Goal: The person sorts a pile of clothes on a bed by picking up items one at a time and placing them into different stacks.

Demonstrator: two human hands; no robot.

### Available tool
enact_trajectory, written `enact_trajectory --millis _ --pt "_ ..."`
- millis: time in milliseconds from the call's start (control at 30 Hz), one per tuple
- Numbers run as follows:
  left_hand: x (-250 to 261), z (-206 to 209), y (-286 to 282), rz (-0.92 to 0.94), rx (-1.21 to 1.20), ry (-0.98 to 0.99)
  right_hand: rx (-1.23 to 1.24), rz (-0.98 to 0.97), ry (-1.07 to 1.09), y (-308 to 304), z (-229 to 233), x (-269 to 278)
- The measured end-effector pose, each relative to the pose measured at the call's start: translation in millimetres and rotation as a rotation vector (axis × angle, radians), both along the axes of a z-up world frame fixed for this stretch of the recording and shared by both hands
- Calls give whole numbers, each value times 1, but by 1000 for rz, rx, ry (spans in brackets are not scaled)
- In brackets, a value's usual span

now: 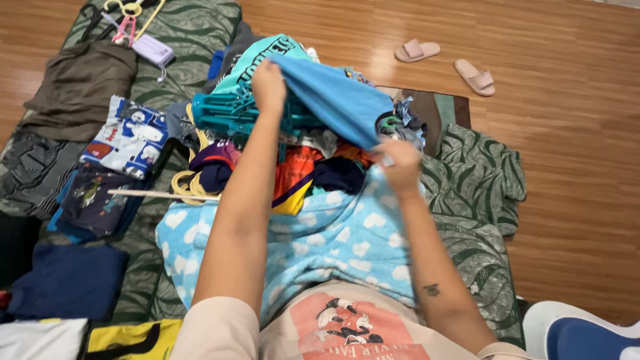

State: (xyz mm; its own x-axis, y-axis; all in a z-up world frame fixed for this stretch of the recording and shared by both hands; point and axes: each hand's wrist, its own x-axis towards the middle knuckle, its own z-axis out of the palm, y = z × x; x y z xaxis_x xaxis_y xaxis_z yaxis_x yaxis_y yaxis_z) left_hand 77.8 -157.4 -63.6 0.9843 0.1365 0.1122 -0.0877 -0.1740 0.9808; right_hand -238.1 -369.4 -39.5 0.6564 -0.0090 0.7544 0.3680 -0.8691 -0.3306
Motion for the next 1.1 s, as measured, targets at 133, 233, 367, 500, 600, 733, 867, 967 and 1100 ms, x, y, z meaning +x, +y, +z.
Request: enact_trajectory --millis 133,233,367,500,600,733,867,967,1100 --pt "16 -46 33 163 29 -80 -74 280 -27 80 -13 -4" --pt "8 -52 56 147 -47 -225 48 331 191 109 -15 -18" --pt "-28 -3 63 -83 -53 -458 531 244 701 104 -17 6" --pt "-92 62 38 -478 135 -460 509 311 304 70 8 62" --pt "-121 89 10 -697 197 -534 480 298 173 45 36 86" --pt "-135 106 -2 -797 287 -455 661 361 307 21 50 97" --pt "-153 118 1 -886 67 -584 632 320 325 10 51 98" --pt "-158 116 -3 -822 275 -487 794 346 414 18 53 97" --pt "-156 104 -2 -661 334 -501 478 246 152 27 49 87"
